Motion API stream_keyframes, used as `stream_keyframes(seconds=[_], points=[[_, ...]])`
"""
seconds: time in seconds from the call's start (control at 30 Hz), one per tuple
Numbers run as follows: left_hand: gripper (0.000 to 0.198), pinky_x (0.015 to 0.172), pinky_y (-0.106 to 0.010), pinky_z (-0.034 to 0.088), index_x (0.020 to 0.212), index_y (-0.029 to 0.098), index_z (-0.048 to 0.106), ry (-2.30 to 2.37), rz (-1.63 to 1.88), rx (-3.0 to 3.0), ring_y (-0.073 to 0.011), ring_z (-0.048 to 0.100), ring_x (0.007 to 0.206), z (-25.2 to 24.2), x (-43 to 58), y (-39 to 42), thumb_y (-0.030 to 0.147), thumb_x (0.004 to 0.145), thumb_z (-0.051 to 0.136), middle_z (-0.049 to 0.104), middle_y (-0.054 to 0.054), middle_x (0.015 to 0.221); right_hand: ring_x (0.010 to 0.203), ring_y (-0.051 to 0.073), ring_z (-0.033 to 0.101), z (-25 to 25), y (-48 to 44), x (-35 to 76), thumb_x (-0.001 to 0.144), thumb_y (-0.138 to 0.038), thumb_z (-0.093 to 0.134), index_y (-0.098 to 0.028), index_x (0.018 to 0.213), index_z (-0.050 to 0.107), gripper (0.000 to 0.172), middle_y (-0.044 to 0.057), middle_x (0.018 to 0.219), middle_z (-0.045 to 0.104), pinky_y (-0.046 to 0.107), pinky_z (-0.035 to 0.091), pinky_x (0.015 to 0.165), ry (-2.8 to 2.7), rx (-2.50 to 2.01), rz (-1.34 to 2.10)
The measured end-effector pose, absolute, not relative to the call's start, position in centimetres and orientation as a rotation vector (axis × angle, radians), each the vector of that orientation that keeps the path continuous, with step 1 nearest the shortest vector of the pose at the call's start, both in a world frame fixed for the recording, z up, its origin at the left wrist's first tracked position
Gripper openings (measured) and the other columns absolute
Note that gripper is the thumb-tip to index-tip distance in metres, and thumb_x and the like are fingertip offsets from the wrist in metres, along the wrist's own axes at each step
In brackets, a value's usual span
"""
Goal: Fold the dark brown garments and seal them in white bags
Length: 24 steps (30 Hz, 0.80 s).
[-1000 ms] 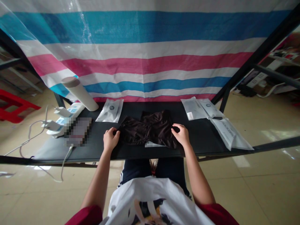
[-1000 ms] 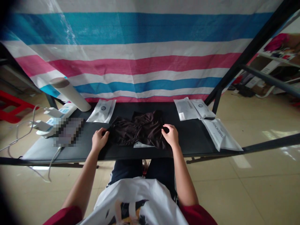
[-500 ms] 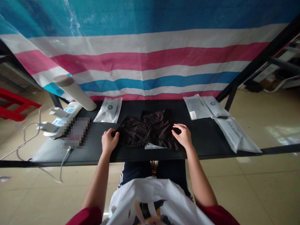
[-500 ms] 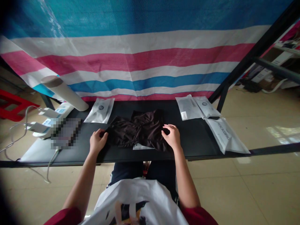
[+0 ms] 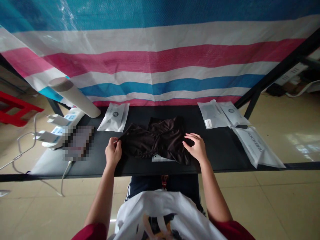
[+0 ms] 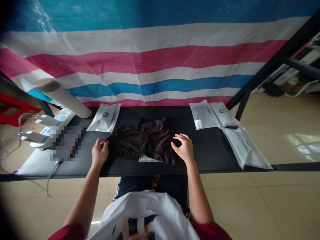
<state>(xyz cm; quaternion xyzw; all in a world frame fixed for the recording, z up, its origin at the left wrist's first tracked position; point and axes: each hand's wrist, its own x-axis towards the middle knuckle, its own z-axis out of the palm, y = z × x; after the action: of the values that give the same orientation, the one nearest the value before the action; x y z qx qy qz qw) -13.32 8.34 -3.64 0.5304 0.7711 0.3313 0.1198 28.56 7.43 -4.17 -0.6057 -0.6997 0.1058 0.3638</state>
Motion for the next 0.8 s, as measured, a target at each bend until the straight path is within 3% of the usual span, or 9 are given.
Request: stream_keyframes(seconds=[0.2,0.33,0.43,0.53,0.67,0.8], points=[[0.031,0.053,-0.021,0.041,0.103,0.02,0.057,2.083,1.097,1.535,-0.0122,0.054,0.053,-1.4,-12.1,8.5,0.043,0.084,0.054,0.061,0.002,0.068,0.114,0.03,0.06,-4.1,7.4,28.6,0.081,-0.034,0.065,-0.024,0.101,0.073,0.024,0.006,0.114,0.073,0.049,0.048,0.098,-1.807,-1.563,0.278],[0.032,0.053,-0.019,0.041,0.11,0.02,0.056,2.007,1.161,1.686,-0.0092,0.055,0.053,2.8,-6.7,9.3,0.043,0.088,0.054,0.065,0.0,0.08,0.115,0.03,0.06,-4.3,7.5,28.7,0.081,-0.033,0.065,-0.024,0.102,0.072,0.024,0.006,0.115,0.073,0.049,0.047,0.098,-1.811,-1.554,0.273],[0.033,0.059,-0.022,0.046,0.117,0.021,0.055,1.7,1.039,1.86,-0.0117,0.063,0.062,4.9,-1.5,10.2,0.04,0.09,0.053,0.069,-0.005,0.096,0.114,0.029,0.06,-4.5,7.5,28.7,0.081,-0.032,0.065,-0.024,0.102,0.072,0.024,0.006,0.114,0.073,0.049,0.048,0.098,-1.816,-1.549,0.269],[0.043,0.073,-0.027,0.053,0.129,0.021,0.05,1.234,0.78,2.103,-0.0187,0.068,0.09,5.3,1.8,10.6,0.038,0.09,0.056,0.068,-0.009,0.114,0.114,0.029,0.061,-4.5,7.5,28.8,0.081,-0.031,0.066,-0.023,0.102,0.072,0.024,0.006,0.114,0.073,0.049,0.048,0.098,-1.821,-1.549,0.255],[0.038,0.095,-0.038,0.05,0.128,0.02,0.052,1.29,0.798,2.204,-0.0231,0.062,0.113,4.3,1.5,9.7,0.037,0.094,0.052,0.065,-0.01,0.124,0.113,0.029,0.062,-4.0,7.4,28.6,0.081,-0.031,0.065,-0.023,0.102,0.072,0.023,0.007,0.114,0.073,0.048,0.048,0.098,-1.806,-1.532,0.236],[0.029,0.102,-0.042,0.046,0.119,0.021,0.058,1.298,0.703,2.366,-0.0251,0.057,0.121,2.7,-1.5,7.5,0.034,0.095,0.051,0.065,-0.009,0.123,0.11,0.026,0.064,-3.0,6.6,27.9,0.085,-0.03,0.062,-0.023,0.1,0.071,0.018,0.008,0.113,0.073,0.045,0.049,0.098,-1.751,-1.426,0.238]])
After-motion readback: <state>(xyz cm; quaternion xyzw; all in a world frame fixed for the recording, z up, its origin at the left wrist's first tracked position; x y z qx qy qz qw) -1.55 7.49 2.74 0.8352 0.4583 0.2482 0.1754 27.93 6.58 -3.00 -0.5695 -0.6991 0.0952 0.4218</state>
